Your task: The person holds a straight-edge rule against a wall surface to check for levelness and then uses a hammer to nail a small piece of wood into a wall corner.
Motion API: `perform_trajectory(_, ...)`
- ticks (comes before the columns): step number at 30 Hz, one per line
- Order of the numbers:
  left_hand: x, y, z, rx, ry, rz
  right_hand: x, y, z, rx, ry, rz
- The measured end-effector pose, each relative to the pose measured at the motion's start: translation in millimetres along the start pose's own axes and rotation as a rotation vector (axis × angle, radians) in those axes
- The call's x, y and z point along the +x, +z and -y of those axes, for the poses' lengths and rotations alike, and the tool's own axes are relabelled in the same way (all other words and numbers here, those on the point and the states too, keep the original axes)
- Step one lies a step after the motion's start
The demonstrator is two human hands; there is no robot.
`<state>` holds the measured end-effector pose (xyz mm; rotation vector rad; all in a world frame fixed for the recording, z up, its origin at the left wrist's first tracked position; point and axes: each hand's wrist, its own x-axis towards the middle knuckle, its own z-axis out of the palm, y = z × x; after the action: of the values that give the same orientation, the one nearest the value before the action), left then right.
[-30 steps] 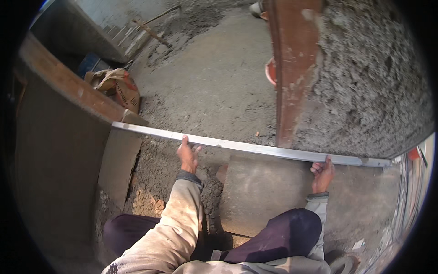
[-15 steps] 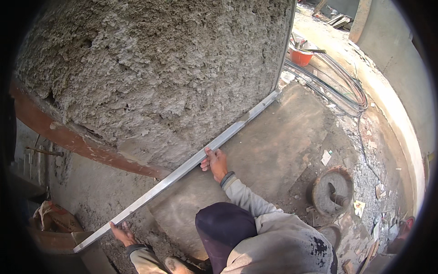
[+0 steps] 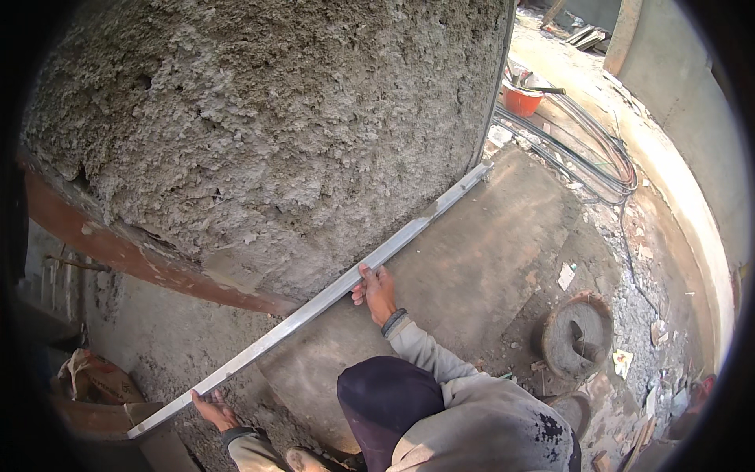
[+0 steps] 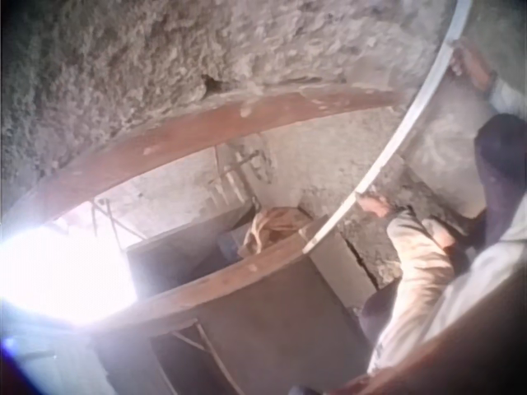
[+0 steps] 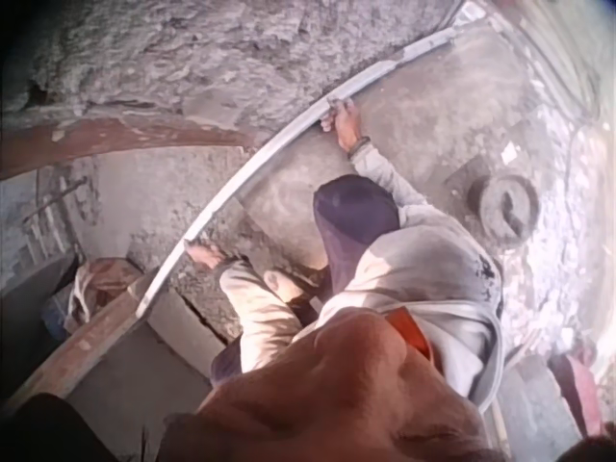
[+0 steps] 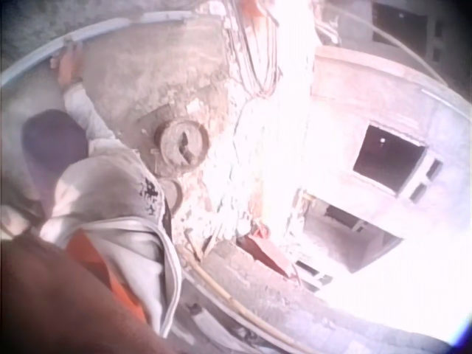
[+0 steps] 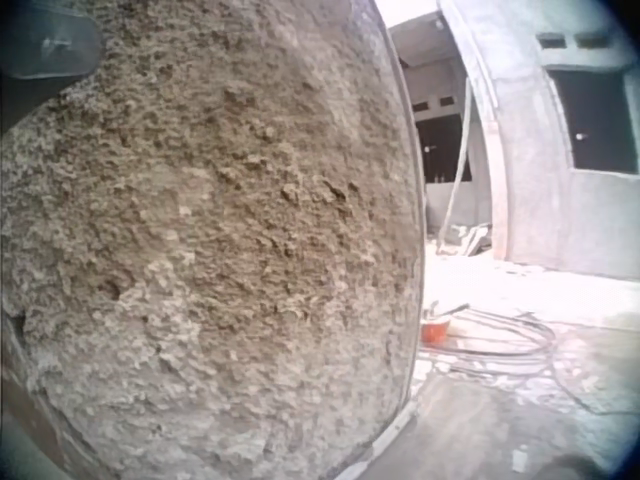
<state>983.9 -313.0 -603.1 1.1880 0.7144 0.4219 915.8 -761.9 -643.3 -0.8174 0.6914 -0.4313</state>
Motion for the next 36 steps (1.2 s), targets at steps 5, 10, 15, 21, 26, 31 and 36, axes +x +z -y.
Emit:
perform_trajectory(5, 1, 0, -1, -0.005, 0.013, 0.013, 1, 4, 2, -0.01, -0.024, 0.015)
perform_trajectory(10, 1, 2, -10, -0.07, 0.095, -0.006, -11, 19, 17, -0.002, -0.123, 0.024)
perform_trajectory(15, -4, 10, -4, 0.03, 0.053, -0.036, 2, 3, 2, -0.008, -0.036, 0.028)
perform_trajectory(21, 7, -6, -3, -0.031, -0.036, 0.035, 4, 2, 1, -0.046, 0.014, 0.035)
perform_trajectory(26, -11, 10, -25, 0.001, 0.163, -0.04, -23, 29, 50, -0.032, -0.13, 0.089)
perform_trajectory(31, 0, 2, -13, -0.033, 0.088, -0.022, -7, 12, 19, -0.035, -0.057, 0.072)
perform_trajectory(36, 14, -12, -4, -0.001, -0.017, 0.049, 4, 2, 2, -0.045, 0.06, 0.038)
